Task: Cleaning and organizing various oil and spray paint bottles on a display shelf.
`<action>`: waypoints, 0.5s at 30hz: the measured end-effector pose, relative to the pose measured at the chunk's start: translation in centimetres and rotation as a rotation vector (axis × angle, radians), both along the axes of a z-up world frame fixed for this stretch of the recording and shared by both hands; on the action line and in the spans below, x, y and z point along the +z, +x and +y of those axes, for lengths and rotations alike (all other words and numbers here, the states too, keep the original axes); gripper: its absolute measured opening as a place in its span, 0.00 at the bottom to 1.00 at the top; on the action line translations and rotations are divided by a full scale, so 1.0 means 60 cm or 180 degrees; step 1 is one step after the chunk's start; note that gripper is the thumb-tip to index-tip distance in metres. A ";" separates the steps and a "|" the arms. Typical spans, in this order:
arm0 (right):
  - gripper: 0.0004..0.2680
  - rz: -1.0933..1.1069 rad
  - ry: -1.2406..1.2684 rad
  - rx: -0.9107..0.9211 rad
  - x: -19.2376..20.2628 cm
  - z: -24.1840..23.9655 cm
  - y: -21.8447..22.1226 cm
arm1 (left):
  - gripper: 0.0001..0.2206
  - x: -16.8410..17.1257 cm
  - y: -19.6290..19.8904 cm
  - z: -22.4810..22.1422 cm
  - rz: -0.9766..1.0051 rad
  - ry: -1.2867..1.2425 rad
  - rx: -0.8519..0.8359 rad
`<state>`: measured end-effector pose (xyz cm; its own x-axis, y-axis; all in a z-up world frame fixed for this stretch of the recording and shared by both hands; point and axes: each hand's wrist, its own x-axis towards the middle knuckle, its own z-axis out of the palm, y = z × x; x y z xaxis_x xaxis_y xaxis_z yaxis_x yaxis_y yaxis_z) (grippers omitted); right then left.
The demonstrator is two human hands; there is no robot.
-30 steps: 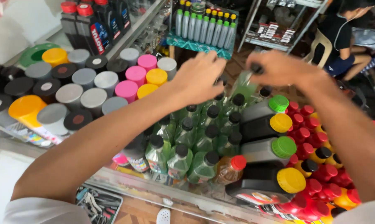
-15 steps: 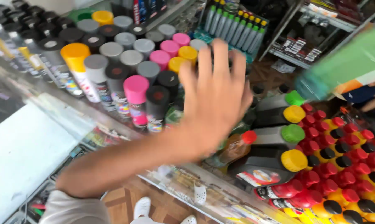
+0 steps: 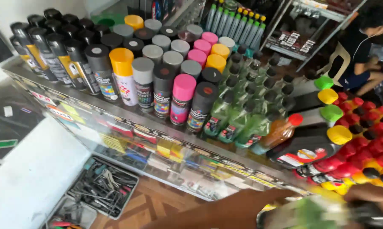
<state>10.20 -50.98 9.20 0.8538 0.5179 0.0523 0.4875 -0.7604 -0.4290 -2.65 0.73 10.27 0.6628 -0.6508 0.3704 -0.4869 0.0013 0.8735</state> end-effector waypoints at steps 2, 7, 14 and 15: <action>0.22 0.0136 -0.0004 -0.0085 -0.020 0.237 -0.125 | 0.35 -0.028 -0.037 0.023 0.0719 0.0475 -0.0385; 0.22 0.0722 0.1340 -0.0866 -0.017 0.485 -0.255 | 0.21 -0.458 -0.110 -0.035 0.2238 -0.1151 0.0974; 0.23 0.2350 -0.0843 -0.1851 -0.301 0.482 -0.281 | 0.34 -0.309 -0.141 0.144 0.2227 -0.0758 0.1057; 0.15 0.2276 -0.0392 -0.1165 -0.302 0.481 -0.284 | 0.36 -0.324 -0.134 0.144 0.2346 -0.1045 0.1001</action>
